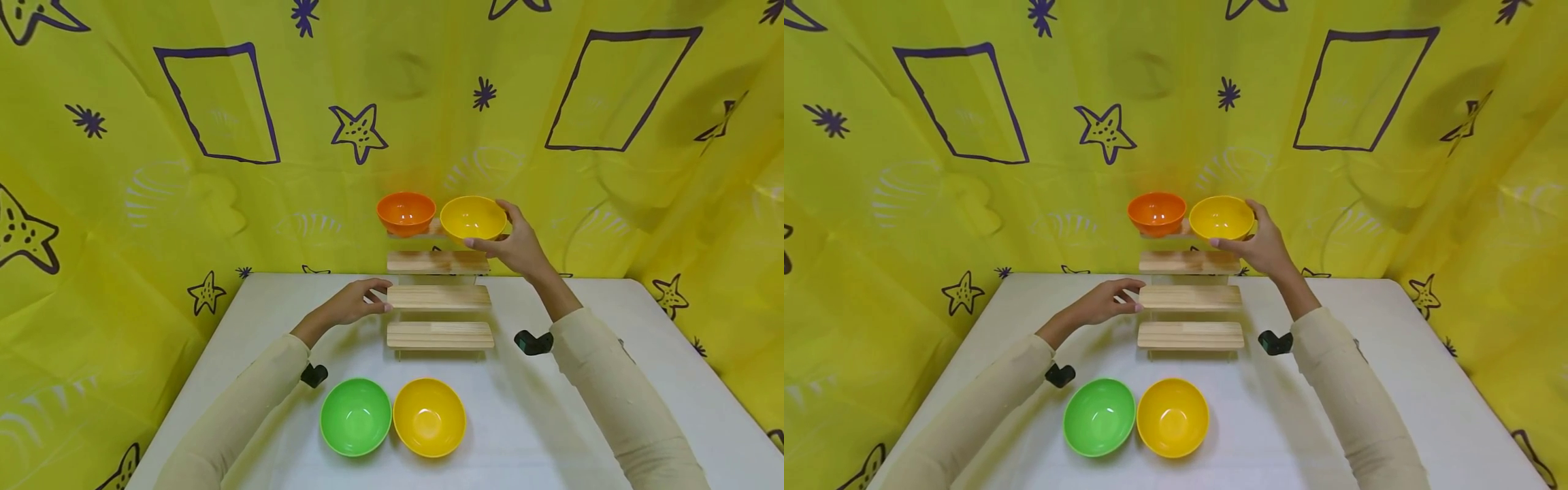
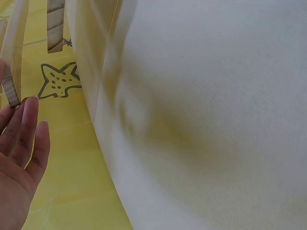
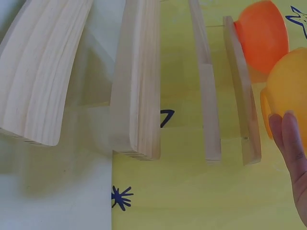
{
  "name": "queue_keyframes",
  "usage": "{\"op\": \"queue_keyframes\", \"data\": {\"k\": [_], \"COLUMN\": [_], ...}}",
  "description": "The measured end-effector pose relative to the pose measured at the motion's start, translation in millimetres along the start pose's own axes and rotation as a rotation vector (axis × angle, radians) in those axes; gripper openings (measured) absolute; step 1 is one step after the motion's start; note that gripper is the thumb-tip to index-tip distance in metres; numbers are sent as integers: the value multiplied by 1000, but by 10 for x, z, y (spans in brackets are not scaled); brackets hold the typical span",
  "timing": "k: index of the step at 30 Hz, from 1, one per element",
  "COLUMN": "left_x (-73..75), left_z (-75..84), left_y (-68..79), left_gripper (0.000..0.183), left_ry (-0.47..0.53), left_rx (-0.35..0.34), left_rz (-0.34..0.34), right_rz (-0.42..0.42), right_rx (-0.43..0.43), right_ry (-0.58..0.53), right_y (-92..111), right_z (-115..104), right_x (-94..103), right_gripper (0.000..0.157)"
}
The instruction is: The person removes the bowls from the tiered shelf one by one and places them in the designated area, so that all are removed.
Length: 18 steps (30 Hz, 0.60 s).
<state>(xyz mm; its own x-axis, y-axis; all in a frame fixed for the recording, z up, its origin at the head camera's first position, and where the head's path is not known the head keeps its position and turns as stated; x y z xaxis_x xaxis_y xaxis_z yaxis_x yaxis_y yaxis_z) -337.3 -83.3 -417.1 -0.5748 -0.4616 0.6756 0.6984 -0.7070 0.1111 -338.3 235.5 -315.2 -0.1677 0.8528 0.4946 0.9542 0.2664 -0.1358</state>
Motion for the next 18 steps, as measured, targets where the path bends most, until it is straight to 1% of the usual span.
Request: {"op": "queue_keyframes", "data": {"k": [4,9,15,18], "left_x": [4,2,4,4], "left_z": [0,-9,-10,-7], "left_y": [-1,-4,-2,0], "left_gripper": [55,55,55,55], "left_ry": [-5,-1,-5,-1], "left_rx": [-4,0,-11,-13], "left_rz": [3,3,5,4], "right_rz": [-2,-10,-27,-36], "right_rx": [-4,27,48,60], "right_ry": [-7,-14,-35,-21], "right_y": [50,122,193,228], "right_z": [0,-5,0,11], "right_x": [3,-5,-6,-13], "right_gripper": [104,100,98,97]}}
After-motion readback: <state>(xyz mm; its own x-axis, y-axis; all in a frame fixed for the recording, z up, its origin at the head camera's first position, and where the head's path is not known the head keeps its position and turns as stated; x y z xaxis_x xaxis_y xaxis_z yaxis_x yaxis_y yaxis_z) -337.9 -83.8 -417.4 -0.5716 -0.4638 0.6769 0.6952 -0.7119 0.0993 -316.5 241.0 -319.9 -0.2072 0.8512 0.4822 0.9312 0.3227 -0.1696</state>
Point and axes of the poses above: each hand's wrist, its own y-axis away from the middle knuckle, its own x-axis out of the back of the hand, z = x × y, the point moved 4 cm from there along -y, towards the middle knuckle, and after that the axes turned 11 degrees about -z, right-handed, at the moved point
